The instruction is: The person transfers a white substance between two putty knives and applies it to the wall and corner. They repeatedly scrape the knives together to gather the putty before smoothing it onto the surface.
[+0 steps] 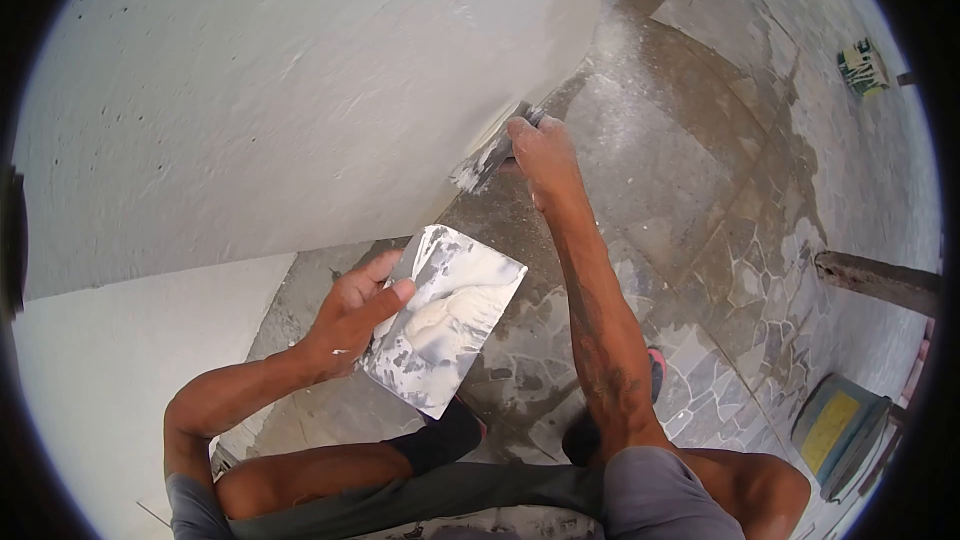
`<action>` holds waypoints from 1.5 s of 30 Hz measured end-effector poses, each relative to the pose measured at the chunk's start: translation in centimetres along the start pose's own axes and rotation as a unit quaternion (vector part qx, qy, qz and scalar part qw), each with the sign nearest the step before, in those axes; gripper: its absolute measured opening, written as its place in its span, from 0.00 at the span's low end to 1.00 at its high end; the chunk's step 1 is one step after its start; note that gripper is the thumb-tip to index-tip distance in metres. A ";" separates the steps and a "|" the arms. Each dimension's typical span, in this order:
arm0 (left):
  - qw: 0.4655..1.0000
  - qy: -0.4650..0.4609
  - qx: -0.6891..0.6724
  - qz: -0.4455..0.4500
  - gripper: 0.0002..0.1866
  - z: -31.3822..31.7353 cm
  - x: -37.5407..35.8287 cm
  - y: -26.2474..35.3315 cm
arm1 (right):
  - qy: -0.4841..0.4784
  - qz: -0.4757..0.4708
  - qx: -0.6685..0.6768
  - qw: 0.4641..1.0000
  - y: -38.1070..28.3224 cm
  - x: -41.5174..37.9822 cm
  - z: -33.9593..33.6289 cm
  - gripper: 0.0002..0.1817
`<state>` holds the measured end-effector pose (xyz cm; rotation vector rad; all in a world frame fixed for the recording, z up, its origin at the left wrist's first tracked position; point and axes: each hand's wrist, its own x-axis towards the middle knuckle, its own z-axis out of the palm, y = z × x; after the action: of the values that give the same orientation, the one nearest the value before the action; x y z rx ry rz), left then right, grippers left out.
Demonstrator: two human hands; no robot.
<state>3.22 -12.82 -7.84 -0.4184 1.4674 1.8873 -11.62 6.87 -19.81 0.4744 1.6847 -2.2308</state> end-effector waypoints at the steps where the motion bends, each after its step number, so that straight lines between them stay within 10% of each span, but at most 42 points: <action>1: 1.000 0.004 0.000 0.007 0.25 0.2 0.1 0.1 | 0.008 0.005 -0.009 1.000 0.3 0.3 -1.2 0.11; 33: 1.000 -0.012 0.010 0.011 0.23 -0.1 -0.2 -0.2 | 0.018 0.050 0.004 0.999 6.1 3.0 0.3 0.20; 45: 0.999 -0.009 0.029 -0.014 0.24 0.5 0.2 -0.2 | -0.007 0.058 -0.002 0.998 3.1 1.0 -2.8 0.07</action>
<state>3.37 -12.23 -7.95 -0.3929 1.4927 1.8178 -10.96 8.69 -23.63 0.5406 1.6131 -2.1428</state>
